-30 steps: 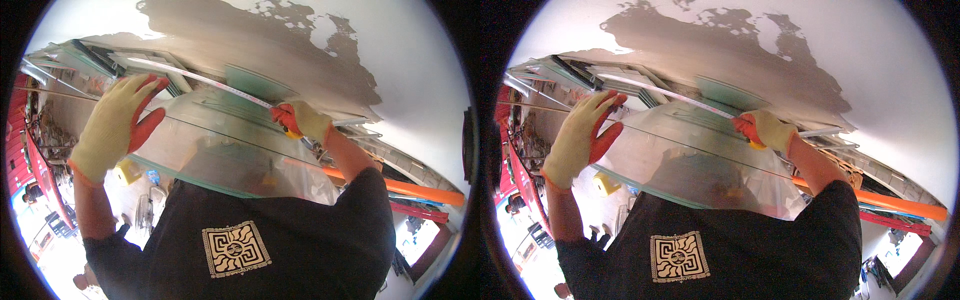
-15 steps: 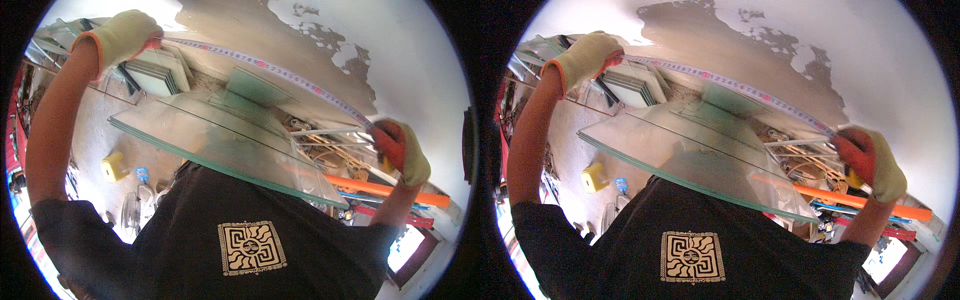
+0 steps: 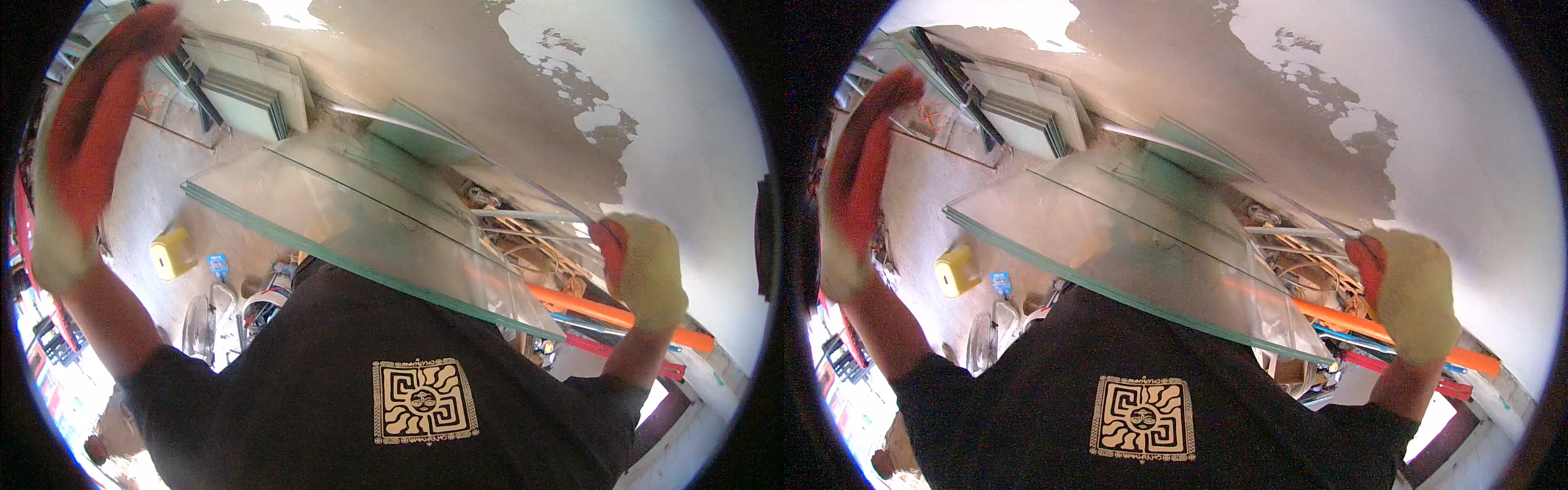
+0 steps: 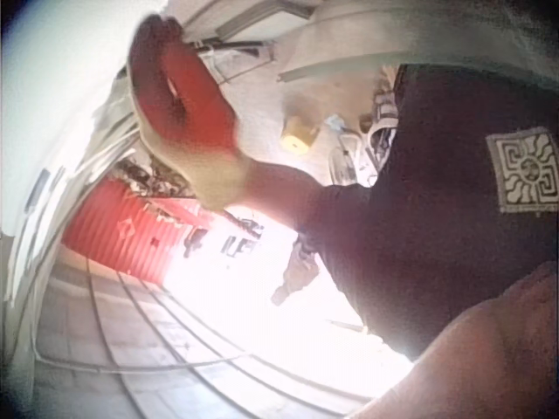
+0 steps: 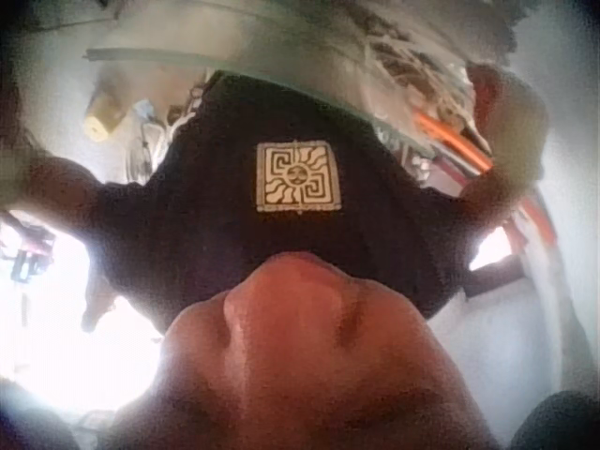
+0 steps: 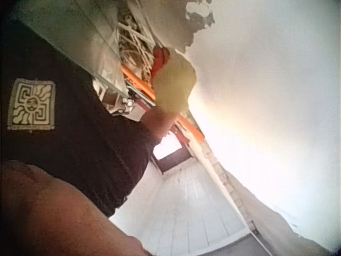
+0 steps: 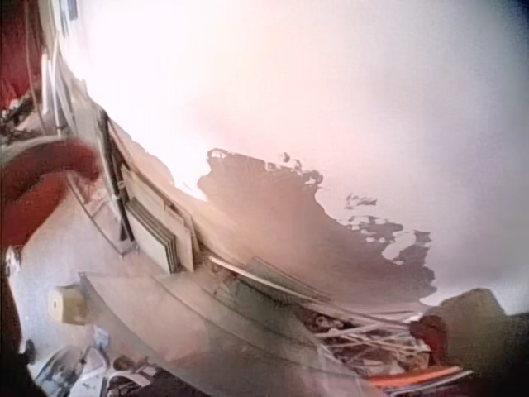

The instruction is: The person measures glass sheets using a tape measure and handles them by hand.

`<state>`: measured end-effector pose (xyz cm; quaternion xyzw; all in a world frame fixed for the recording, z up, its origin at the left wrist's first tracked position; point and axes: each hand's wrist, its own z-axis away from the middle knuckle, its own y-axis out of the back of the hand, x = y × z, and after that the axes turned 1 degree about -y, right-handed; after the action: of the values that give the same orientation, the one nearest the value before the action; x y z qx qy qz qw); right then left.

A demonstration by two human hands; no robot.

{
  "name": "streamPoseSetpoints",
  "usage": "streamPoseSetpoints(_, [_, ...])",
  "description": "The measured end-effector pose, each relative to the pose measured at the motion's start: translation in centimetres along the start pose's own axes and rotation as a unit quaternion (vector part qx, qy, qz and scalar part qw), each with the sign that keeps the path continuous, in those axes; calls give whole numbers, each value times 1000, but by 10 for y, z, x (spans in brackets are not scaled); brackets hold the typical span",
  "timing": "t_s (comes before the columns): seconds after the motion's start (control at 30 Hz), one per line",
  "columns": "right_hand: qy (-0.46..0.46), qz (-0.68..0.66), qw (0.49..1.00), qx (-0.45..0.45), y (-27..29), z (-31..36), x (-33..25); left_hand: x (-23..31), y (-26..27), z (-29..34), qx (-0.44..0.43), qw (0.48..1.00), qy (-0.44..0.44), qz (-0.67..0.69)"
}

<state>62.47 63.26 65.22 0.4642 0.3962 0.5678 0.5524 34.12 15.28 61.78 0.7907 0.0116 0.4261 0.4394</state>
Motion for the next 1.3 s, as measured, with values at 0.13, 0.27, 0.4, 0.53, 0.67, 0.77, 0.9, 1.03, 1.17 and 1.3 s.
streamPoseSetpoints(0.13, [32,116,990,-68,-19,-53,-29,77,-6,90,97,977,-6,191])
streamPoseSetpoints(0.27, [78,190,972,-114,-70,-97,-45,124,-29,130,133,933,-20,335])
streamPoseSetpoints(0.4, [34,200,961,-188,-120,-147,-70,134,-38,138,143,896,-31,419])
streamPoseSetpoints(0.53, [43,203,958,-199,-151,-206,-109,88,-56,113,117,850,-140,495])
streamPoseSetpoints(0.67, [40,207,949,-235,-195,-244,-128,33,-75,105,-2,844,-262,468])
streamPoseSetpoints(0.77, [47,221,945,-238,-240,-270,-129,34,-108,117,30,906,-193,376])
streamPoseSetpoints(0.9, [54,268,926,-261,-241,-296,-166,44,-152,120,61,944,-120,301])
streamPoseSetpoints(1.03, [56,264,933,-236,-265,-314,-163,50,-177,118,55,980,-133,139])
streamPoseSetpoints(1.17, [65,296,918,-258,-267,-321,-175,46,-190,120,75,979,-145,124])
streamPoseSetpoints(1.3, [57,328,908,-253,-289,-326,-164,45,-200,127,80,980,-160,92])
